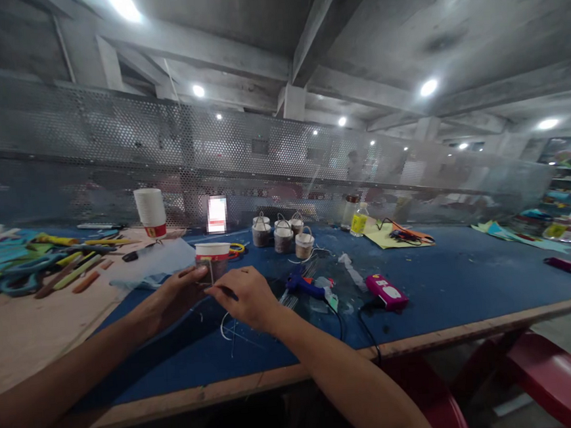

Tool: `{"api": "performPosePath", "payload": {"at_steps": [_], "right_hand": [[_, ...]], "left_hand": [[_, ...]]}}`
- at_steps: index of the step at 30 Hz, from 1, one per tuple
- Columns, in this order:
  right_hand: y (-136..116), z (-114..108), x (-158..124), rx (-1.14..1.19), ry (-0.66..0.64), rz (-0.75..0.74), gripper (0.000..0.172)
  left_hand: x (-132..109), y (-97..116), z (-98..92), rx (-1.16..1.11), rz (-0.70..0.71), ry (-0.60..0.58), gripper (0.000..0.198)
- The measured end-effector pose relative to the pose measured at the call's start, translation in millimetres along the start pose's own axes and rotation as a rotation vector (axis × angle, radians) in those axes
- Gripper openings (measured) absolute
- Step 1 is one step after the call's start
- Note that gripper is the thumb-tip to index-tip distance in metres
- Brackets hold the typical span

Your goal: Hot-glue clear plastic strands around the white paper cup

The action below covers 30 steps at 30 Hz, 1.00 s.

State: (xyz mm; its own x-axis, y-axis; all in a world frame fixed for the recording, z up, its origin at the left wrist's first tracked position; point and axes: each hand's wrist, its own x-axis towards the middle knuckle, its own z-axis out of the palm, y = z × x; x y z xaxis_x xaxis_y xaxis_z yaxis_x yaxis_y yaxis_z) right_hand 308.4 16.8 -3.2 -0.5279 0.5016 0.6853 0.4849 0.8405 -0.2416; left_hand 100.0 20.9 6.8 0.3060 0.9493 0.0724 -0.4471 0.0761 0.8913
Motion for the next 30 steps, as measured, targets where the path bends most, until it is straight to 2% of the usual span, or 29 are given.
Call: {"api": "performPosePath", "payload": {"at_steps": [5, 7, 10, 13, 16, 19, 22, 26, 28, 30], "right_hand": [[-12.9, -1.9, -1.2, -0.129, -0.127, -0.208, 0.022], [-22.2, -6.0, -1.6, -0.205, -0.155, -0.306, 0.027], [-33.9, -11.5, -5.6, -0.304, -0.143, -0.427, 0.035], [-35.8, -16.3, -17.8, -0.312, -0.098, -0.435, 0.036], [-29.0, -28.1, -38.2, -0.273, -0.022, -0.296, 0.033], [-19.9, -52.4, -61.1, -0.279, 0.053, -0.078, 0.032], [-10.9, -84.4, -78.6, -0.349, 0.217, 0.132, 0.030], [4.3, -117.0, -85.4, -0.397, 0.455, 0.319, 0.034], [11.4, -121.5, -82.7, -0.383, 0.409, 0.430, 0.022], [15.7, -117.8, -78.4, -0.393, 0.215, 0.535, 0.019]], "left_hand": [[-2.6, 1.7, -1.4, -0.003, -0.010, -0.055, 0.030], [-3.4, 2.8, -1.9, -0.029, -0.042, -0.046, 0.032], [-2.1, 5.4, -4.3, -0.071, -0.081, 0.003, 0.030], [2.0, 8.9, -9.1, -0.118, -0.089, 0.141, 0.013], [6.2, 11.9, -14.9, -0.142, -0.105, 0.197, 0.003], [8.7, 14.1, -19.7, -0.181, -0.056, 0.197, 0.009], [9.6, 17.3, -22.8, -0.153, -0.024, 0.163, 0.008], [8.5, 23.2, -24.5, -0.155, -0.004, 0.143, 0.012], [7.1, 25.2, -24.4, -0.182, 0.018, 0.134, 0.010], [5.3, 25.9, -23.5, -0.203, 0.032, 0.122, 0.008]]}}
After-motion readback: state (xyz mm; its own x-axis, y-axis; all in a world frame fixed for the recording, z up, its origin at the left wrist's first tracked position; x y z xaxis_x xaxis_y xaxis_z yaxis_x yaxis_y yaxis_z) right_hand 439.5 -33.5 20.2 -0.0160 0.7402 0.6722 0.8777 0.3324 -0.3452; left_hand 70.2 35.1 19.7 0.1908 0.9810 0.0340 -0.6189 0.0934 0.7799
